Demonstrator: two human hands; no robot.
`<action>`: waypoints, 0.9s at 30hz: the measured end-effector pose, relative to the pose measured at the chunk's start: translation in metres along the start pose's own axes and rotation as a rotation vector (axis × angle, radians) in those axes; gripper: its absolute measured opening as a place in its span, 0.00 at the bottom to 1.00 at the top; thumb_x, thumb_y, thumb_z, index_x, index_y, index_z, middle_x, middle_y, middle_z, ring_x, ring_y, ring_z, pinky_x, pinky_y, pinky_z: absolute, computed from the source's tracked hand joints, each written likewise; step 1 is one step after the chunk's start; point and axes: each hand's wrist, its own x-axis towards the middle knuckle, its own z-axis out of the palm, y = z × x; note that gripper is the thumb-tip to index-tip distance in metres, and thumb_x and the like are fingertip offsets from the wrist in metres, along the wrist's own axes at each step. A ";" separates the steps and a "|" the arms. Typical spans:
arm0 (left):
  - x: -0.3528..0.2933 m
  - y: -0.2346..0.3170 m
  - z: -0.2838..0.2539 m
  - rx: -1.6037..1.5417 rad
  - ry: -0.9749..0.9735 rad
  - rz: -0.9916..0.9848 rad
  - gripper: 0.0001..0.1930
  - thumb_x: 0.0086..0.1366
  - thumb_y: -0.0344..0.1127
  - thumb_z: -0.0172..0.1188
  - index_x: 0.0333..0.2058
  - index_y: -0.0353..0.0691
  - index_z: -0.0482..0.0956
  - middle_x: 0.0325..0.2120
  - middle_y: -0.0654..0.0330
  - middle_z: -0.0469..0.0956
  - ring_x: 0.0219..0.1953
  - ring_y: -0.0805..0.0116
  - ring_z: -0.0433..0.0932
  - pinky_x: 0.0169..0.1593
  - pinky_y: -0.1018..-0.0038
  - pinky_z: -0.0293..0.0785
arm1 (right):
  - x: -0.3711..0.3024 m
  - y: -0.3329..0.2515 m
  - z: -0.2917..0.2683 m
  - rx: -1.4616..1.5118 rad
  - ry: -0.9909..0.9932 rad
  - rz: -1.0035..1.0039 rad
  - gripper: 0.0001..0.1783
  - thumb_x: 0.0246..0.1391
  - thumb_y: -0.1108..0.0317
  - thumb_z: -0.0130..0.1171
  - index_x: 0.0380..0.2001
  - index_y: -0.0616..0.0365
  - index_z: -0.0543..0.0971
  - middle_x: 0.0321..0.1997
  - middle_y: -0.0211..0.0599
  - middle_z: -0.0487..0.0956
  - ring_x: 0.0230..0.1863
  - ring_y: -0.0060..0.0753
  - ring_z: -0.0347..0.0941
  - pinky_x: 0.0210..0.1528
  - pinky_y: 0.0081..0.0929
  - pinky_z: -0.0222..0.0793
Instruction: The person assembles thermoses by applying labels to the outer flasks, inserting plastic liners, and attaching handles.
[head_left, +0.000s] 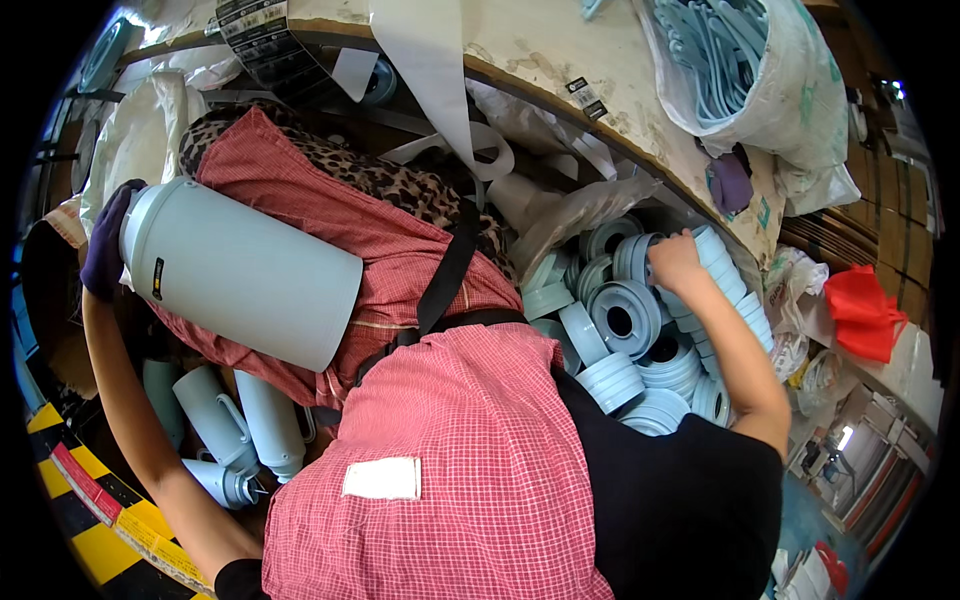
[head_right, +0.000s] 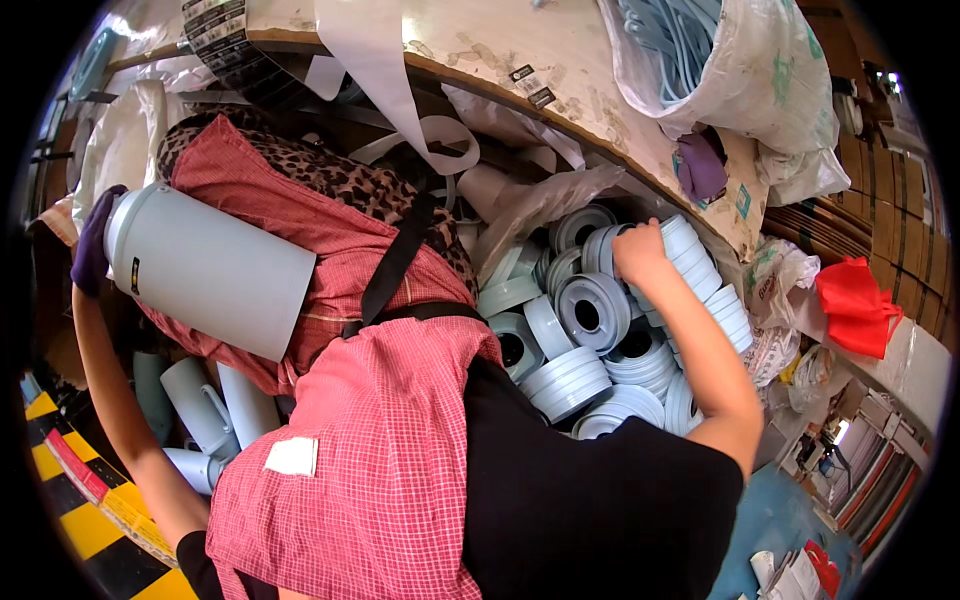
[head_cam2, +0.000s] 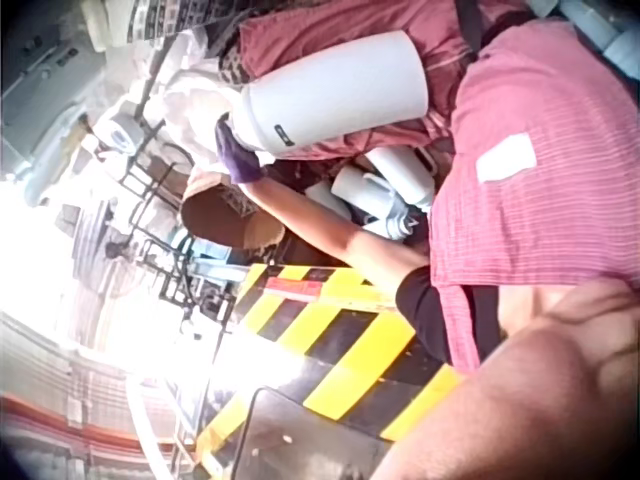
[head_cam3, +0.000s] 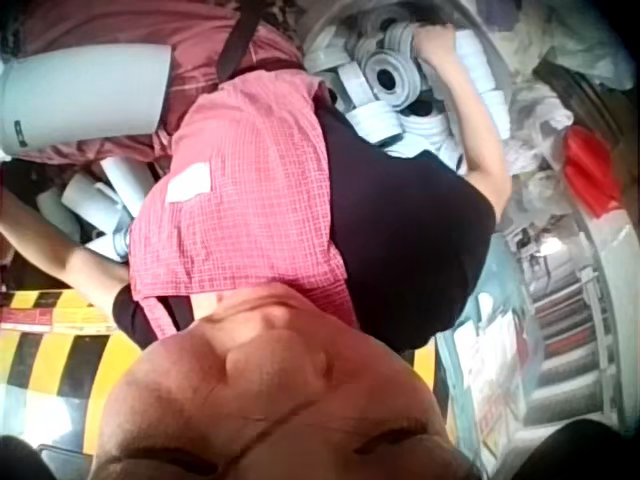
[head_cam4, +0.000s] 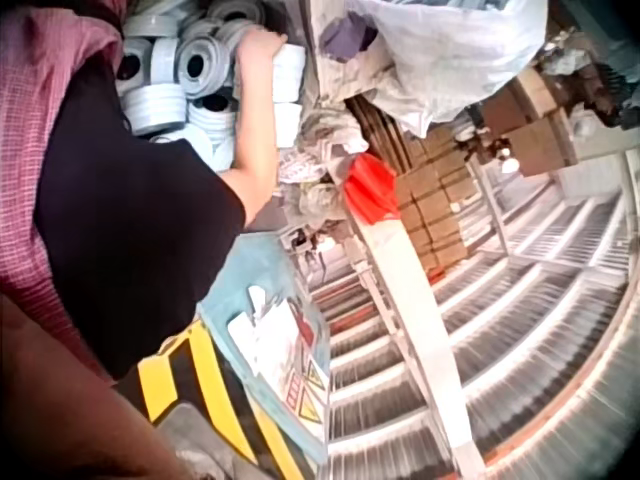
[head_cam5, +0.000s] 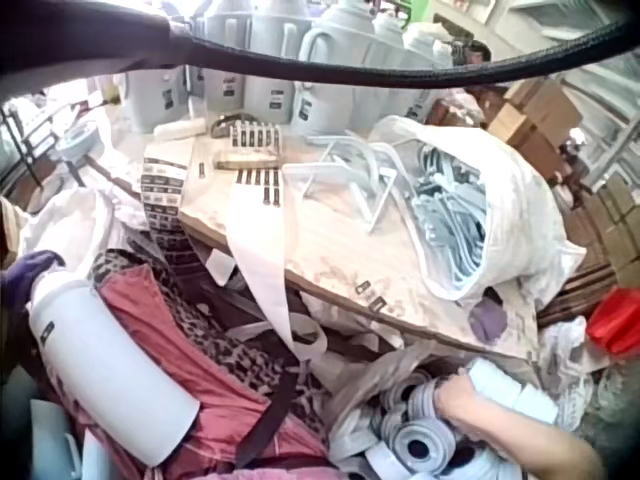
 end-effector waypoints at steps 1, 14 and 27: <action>-0.002 -0.002 -0.003 0.125 0.005 0.139 0.22 0.79 0.41 0.44 0.59 0.29 0.74 0.57 0.51 0.77 0.61 0.62 0.74 0.67 0.70 0.64 | 0.000 0.008 0.000 0.001 0.001 0.007 0.15 0.48 0.58 0.71 0.37 0.54 0.89 0.41 0.36 0.85 0.51 0.46 0.78 0.57 0.48 0.65; -0.145 -0.090 -0.028 -0.473 0.587 0.145 0.25 0.72 0.40 0.53 0.63 0.31 0.70 0.59 0.50 0.76 0.60 0.57 0.75 0.65 0.63 0.68 | -0.035 0.075 -0.130 1.084 -0.003 -0.512 0.15 0.48 0.65 0.74 0.38 0.62 0.88 0.38 0.40 0.83 0.44 0.33 0.76 0.47 0.31 0.70; -0.212 -0.164 0.025 0.418 0.839 0.160 0.27 0.65 0.41 0.64 0.60 0.36 0.74 0.58 0.50 0.77 0.60 0.53 0.75 0.64 0.61 0.70 | -0.078 0.046 -0.185 1.253 0.433 -0.586 0.12 0.57 0.64 0.68 0.39 0.63 0.87 0.36 0.33 0.81 0.39 0.26 0.74 0.43 0.27 0.66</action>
